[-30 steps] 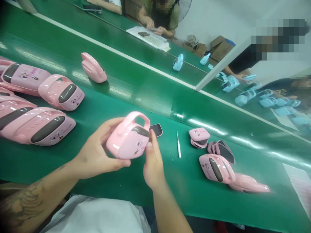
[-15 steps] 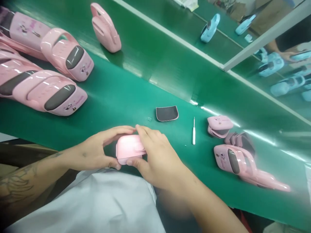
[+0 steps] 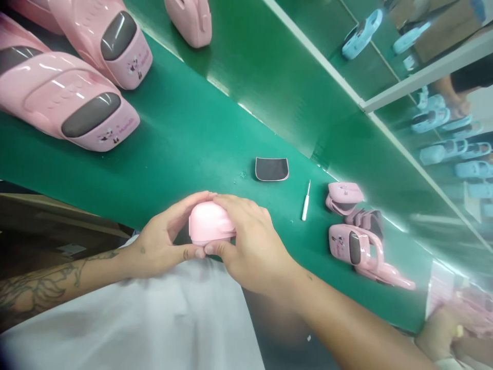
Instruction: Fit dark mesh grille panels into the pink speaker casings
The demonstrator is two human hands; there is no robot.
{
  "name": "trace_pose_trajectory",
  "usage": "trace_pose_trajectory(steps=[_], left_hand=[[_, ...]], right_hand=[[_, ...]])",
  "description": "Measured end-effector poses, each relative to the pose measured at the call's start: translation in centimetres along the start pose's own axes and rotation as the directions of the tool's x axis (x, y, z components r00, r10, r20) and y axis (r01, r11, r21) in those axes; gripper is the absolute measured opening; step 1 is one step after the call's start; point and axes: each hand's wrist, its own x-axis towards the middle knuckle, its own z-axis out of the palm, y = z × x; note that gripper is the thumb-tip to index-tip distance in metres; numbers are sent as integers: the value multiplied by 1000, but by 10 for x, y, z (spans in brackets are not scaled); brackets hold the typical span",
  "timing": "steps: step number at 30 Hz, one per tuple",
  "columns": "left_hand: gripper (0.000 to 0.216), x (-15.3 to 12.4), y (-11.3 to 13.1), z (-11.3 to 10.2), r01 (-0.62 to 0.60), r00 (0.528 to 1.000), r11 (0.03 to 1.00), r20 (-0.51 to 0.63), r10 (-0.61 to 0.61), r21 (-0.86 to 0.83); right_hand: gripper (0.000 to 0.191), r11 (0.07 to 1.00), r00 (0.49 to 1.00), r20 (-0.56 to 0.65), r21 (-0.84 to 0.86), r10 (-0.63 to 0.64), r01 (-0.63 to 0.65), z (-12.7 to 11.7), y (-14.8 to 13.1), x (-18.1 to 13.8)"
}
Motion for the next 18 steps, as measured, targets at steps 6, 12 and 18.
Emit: trace_pose_trajectory(steps=[6, 12, 18], left_hand=[[83, -1, 4, 8, -35, 998, 993, -53, 29, -117], [83, 0, 2, 10, -43, 994, 988, -106, 27, -147], [83, 10, -2, 1, -56, 998, 987, -15, 55, -153]], right_hand=[[59, 999, 998, -36, 22, 46, -46, 4, -3, 1], [57, 993, 987, -113, -47, -116, 112, 14, 3, -3], [54, 990, 974, -194, -94, -121, 104, 26, 6, -7]])
